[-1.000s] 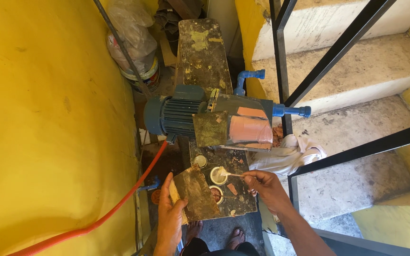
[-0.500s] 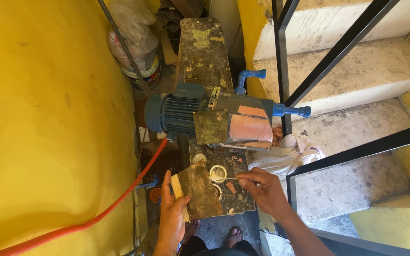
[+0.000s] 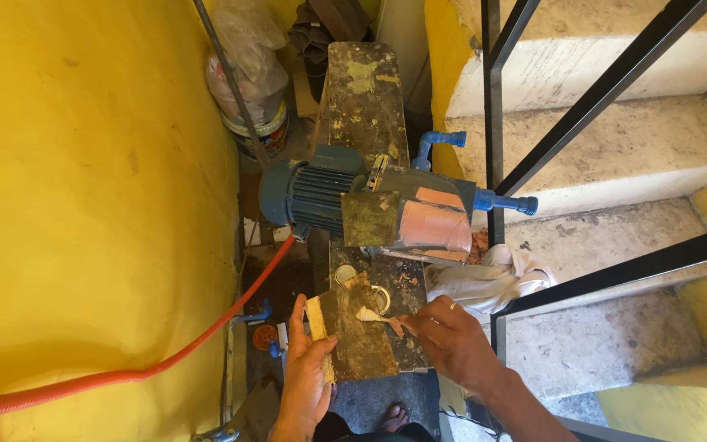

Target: Applying body filler compound to an electric motor and sanding it smooth.

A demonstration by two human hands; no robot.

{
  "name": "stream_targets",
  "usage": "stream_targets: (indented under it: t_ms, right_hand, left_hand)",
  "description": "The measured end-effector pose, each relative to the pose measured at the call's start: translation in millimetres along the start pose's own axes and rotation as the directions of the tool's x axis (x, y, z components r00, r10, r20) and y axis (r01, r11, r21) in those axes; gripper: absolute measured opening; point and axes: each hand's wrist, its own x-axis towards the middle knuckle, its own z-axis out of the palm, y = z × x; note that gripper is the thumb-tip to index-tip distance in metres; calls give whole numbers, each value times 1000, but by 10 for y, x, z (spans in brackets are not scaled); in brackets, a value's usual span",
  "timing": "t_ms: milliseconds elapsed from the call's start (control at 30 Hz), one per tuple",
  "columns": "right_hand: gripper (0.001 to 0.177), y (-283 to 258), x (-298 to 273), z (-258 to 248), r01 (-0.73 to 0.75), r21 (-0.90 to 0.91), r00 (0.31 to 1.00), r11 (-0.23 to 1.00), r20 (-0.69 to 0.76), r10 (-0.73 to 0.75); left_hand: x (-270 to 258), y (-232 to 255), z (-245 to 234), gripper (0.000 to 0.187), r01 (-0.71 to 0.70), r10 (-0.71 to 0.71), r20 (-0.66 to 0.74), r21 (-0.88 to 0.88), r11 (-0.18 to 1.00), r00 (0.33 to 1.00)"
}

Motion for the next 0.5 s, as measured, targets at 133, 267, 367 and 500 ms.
stream_targets:
  t_ms: [133, 267, 367, 500]
  right_hand:
    - [39, -44, 45, -159, 58, -89, 992, 994, 114, -48]
    - [43, -61, 46, -241, 10, -141, 962, 990, 272, 29]
    - [40, -63, 47, -273, -43, -110, 938, 993, 338, 78]
    - [36, -122, 62, -344, -52, -125, 919, 991, 383, 96]
  left_hand:
    - [-94, 56, 128, 92, 34, -34, -33, -1, 999, 999]
    - [-142, -23, 105, 92, 26, -27, -35, -28, 999, 999]
    - [-172, -78, 71, 90, -29, 29, -10, -39, 999, 1000]
    - [-254, -87, 113, 88, -53, 53, 1, -56, 997, 999]
